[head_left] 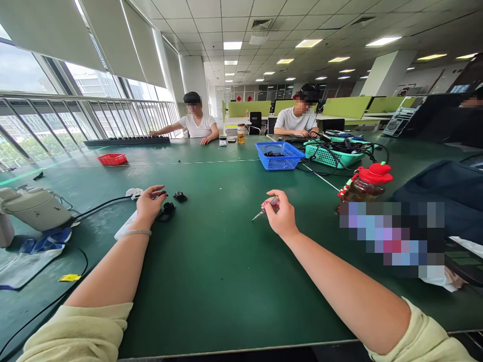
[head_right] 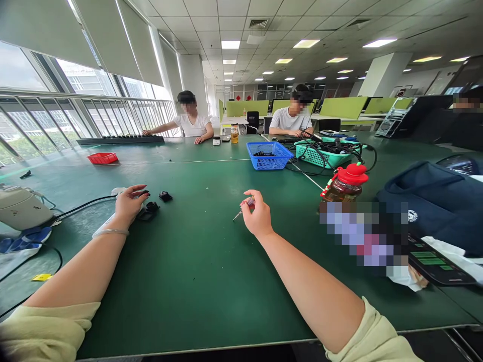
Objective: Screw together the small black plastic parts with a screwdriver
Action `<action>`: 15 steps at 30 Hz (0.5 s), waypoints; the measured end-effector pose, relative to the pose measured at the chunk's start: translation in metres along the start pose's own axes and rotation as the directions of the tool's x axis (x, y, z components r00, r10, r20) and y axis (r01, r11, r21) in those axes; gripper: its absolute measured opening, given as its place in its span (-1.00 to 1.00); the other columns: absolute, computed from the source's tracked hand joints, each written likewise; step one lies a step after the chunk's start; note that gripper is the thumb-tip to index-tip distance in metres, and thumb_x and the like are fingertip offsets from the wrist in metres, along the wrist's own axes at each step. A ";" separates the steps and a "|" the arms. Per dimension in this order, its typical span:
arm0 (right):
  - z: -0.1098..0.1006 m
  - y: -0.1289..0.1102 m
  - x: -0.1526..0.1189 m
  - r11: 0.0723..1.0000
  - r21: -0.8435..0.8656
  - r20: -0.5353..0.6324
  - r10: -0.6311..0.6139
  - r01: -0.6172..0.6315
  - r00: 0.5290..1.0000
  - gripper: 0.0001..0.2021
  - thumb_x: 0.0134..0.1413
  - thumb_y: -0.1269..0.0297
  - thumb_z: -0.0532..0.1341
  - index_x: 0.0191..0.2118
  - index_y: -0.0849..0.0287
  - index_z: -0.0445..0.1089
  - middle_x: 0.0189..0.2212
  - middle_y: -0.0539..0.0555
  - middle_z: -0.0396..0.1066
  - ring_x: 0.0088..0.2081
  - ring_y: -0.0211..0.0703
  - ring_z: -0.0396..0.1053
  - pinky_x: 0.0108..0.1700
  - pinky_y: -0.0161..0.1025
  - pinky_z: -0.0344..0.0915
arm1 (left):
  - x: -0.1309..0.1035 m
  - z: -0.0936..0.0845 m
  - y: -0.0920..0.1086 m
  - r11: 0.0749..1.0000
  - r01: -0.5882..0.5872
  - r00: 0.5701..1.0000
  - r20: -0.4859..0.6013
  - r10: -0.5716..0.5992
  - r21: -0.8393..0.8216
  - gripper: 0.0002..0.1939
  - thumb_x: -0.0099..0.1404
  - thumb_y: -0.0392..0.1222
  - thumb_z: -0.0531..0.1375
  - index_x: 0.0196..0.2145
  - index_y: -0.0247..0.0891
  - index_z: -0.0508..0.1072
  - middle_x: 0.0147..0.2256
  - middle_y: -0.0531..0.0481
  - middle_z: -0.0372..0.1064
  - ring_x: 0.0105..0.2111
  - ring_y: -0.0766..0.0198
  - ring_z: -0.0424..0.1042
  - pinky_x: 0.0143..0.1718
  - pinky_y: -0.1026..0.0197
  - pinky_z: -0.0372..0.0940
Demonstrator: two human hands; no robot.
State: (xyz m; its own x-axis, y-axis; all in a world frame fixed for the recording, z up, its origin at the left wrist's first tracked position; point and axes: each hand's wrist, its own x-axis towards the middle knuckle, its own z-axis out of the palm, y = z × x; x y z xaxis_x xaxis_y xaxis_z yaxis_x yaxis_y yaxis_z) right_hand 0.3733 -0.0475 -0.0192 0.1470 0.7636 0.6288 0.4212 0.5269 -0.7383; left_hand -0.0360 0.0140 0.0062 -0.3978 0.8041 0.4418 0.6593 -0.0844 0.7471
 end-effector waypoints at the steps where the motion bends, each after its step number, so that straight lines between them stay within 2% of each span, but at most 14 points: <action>1: 0.000 0.000 0.000 1.000 0.000 0.002 0.000 0.000 1.000 -0.76 0.05 0.29 0.14 -0.11 0.07 0.25 -0.42 0.01 0.52 -0.35 -0.09 0.54 -0.19 -0.11 0.48 | 0.000 -0.003 0.001 1.000 0.002 1.000 0.015 -0.003 0.029 -0.54 0.06 -0.14 0.24 -0.05 -0.23 0.53 -0.21 -0.12 0.56 -0.11 0.09 0.52 0.02 0.05 0.35; 4: 0.000 0.000 0.000 1.000 -0.001 0.002 0.001 -0.001 1.000 -0.77 0.05 0.28 0.13 -0.12 0.07 0.25 -0.42 0.01 0.51 -0.35 -0.09 0.53 -0.19 -0.11 0.48 | 0.002 -0.009 0.000 0.996 -0.010 0.993 0.121 -0.001 0.091 -0.53 0.07 -0.13 0.23 -0.03 -0.22 0.55 -0.18 -0.11 0.57 -0.07 0.05 0.50 0.05 0.04 0.33; 9: 0.000 -0.001 0.000 1.000 0.004 0.006 0.009 -0.009 1.000 -0.77 0.07 0.28 0.13 -0.12 0.06 0.24 -0.42 0.01 0.51 -0.34 -0.10 0.53 -0.18 -0.10 0.48 | 0.008 -0.005 -0.009 0.995 -0.020 0.961 0.275 -0.009 0.103 -0.52 0.12 -0.05 0.19 -0.03 -0.26 0.54 -0.13 -0.15 0.57 -0.09 0.08 0.51 0.05 0.06 0.32; 15: -0.002 -0.003 0.000 1.000 0.005 0.012 0.014 -0.014 1.000 -0.77 0.05 0.29 0.13 -0.12 0.06 0.24 -0.41 0.01 0.51 -0.35 -0.10 0.53 -0.19 -0.11 0.47 | 0.009 -0.006 -0.005 0.989 -0.028 0.955 0.295 -0.016 0.143 -0.57 0.14 -0.09 0.16 -0.05 -0.21 0.55 -0.19 -0.11 0.58 -0.11 0.09 0.52 0.02 0.09 0.33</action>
State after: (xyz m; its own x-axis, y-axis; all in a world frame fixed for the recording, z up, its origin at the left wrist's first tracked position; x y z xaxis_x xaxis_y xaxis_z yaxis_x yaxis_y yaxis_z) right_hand 0.3733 -0.0500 -0.0166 0.1419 0.7753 0.6155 0.4149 0.5179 -0.7481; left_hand -0.0469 0.0179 0.0099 -0.2022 0.9431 0.2640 0.7543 -0.0219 0.6561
